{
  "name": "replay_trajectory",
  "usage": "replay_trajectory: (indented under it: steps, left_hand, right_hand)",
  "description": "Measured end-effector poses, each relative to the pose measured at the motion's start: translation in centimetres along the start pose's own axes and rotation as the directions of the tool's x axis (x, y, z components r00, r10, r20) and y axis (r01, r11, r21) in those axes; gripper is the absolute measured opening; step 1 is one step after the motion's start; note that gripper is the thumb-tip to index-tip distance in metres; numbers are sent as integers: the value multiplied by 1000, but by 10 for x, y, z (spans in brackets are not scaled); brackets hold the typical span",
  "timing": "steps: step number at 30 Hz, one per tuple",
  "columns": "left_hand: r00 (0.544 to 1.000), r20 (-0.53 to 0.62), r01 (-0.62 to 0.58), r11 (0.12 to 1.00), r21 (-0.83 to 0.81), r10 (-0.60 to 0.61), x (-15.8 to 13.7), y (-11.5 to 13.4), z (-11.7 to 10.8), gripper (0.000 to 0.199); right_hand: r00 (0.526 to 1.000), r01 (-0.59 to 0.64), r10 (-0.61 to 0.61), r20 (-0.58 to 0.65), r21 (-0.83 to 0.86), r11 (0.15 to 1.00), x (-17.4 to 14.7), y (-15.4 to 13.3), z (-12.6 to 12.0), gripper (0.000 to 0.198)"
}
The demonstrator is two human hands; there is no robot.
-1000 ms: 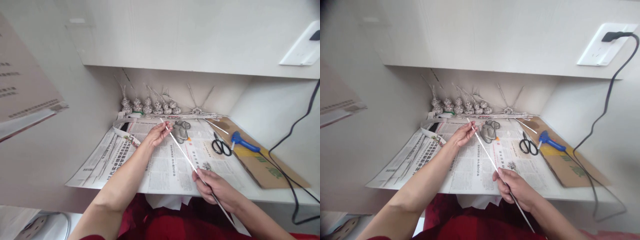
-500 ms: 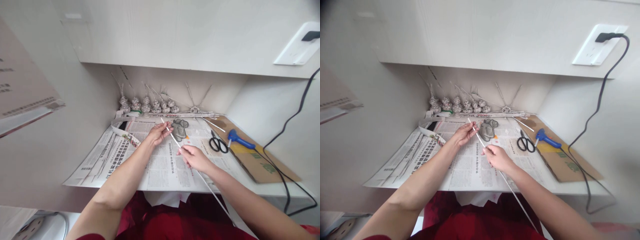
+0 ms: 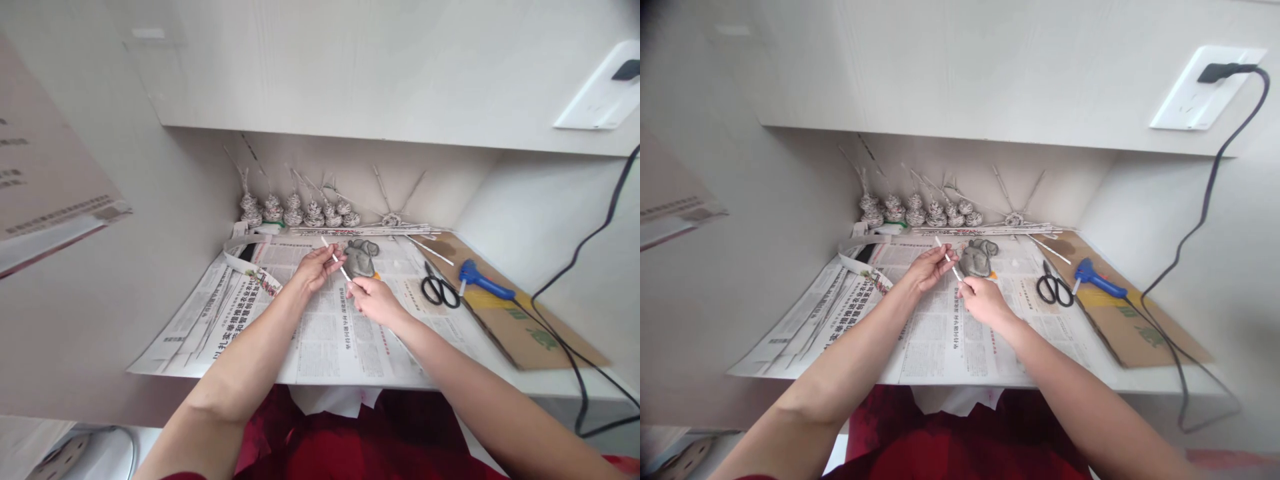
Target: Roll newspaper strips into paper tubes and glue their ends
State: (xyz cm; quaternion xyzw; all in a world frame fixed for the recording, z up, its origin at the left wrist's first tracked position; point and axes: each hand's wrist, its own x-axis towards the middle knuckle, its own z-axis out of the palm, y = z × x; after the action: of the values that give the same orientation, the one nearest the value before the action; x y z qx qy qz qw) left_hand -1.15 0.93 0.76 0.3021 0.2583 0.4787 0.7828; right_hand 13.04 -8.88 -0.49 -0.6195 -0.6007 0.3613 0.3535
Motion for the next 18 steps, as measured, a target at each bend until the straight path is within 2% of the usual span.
replay_trajectory:
  steps: [7, 13, 16, 18]
  left_hand:
    - [1000, 20, 18, 1000, -2, -18, -1, 0, 0, 13]
    - [998, 62, 25, 999, -19, -24, -2, -1, 1, 16]
    - [998, 67, 20, 1000, -17, -19, -1, -1, 0, 15]
    - [998, 57, 9, 1000, -15, -8, 1, 0, -2, 15]
  right_hand:
    - [1000, -25, 23, 21, 91, 996, 2, -8, -1, 34]
    - [993, -113, 97, 74, 261, 959, 3, -13, 0, 34]
    - [992, -119, 105, 73, 236, 964, 2, -13, 1, 34]
    - [996, -80, 75, 39, 138, 987, -1, -12, 1, 34]
